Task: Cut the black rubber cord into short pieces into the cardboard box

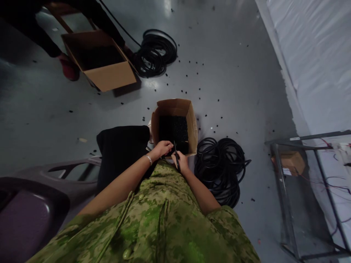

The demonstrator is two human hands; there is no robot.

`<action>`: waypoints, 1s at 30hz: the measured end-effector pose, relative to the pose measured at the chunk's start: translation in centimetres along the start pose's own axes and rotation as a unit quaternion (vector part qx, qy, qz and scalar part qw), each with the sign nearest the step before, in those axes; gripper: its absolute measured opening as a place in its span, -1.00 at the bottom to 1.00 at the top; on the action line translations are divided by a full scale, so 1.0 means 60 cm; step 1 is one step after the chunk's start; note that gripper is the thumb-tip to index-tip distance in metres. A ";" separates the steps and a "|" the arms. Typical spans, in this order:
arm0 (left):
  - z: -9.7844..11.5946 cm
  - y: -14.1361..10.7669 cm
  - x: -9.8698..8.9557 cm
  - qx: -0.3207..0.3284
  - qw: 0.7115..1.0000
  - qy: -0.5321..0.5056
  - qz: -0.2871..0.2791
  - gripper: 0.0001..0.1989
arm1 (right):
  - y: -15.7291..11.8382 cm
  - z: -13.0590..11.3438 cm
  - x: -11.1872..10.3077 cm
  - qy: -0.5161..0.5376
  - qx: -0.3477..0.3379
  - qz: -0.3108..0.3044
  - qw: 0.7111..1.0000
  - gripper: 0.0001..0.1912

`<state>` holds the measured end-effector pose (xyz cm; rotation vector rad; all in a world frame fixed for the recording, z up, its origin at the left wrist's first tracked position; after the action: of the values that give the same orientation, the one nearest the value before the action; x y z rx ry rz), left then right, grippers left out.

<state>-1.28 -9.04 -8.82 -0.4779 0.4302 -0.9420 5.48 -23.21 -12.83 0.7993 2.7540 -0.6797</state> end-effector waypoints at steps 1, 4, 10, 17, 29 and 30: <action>-0.002 0.002 0.001 -0.007 1.000 -0.007 0.005 -0.77 | 0.001 0.002 0.001 -0.010 -0.011 0.007 1.000 -0.65; -0.005 0.006 0.002 -0.018 0.999 -0.021 0.018 -0.76 | 0.002 0.006 0.002 -0.025 -0.035 0.022 0.999 -0.64; -0.005 0.005 0.000 -0.021 0.999 -0.010 0.043 -0.81 | 0.006 0.011 0.004 -0.043 -0.055 0.040 0.997 -0.63; -0.001 0.005 -0.001 -0.020 0.998 -0.003 0.058 -0.80 | 0.008 0.010 0.001 -0.090 -0.074 0.046 0.992 -0.67; -0.001 0.008 -0.001 -0.023 0.997 -0.028 0.067 -0.80 | 0.015 0.021 0.001 -0.100 -0.080 0.061 0.990 -0.68; -0.001 0.008 -0.001 -0.023 0.997 -0.034 0.070 -0.80 | 0.016 0.023 0.001 -0.102 -0.078 0.065 0.990 -0.67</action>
<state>-1.02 -8.73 -9.12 -0.5146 0.4187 -0.7795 6.04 -23.14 -14.39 0.8180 2.5106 -0.4835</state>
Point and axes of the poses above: each hand's wrist, its own y-axis towards the middle knuckle, its own x-axis out of the palm, z = x × y, the point moved 3 cm from there along y, towards the middle knuckle, and after that the axes turned 3 degrees about x, right-handed, at the moved point
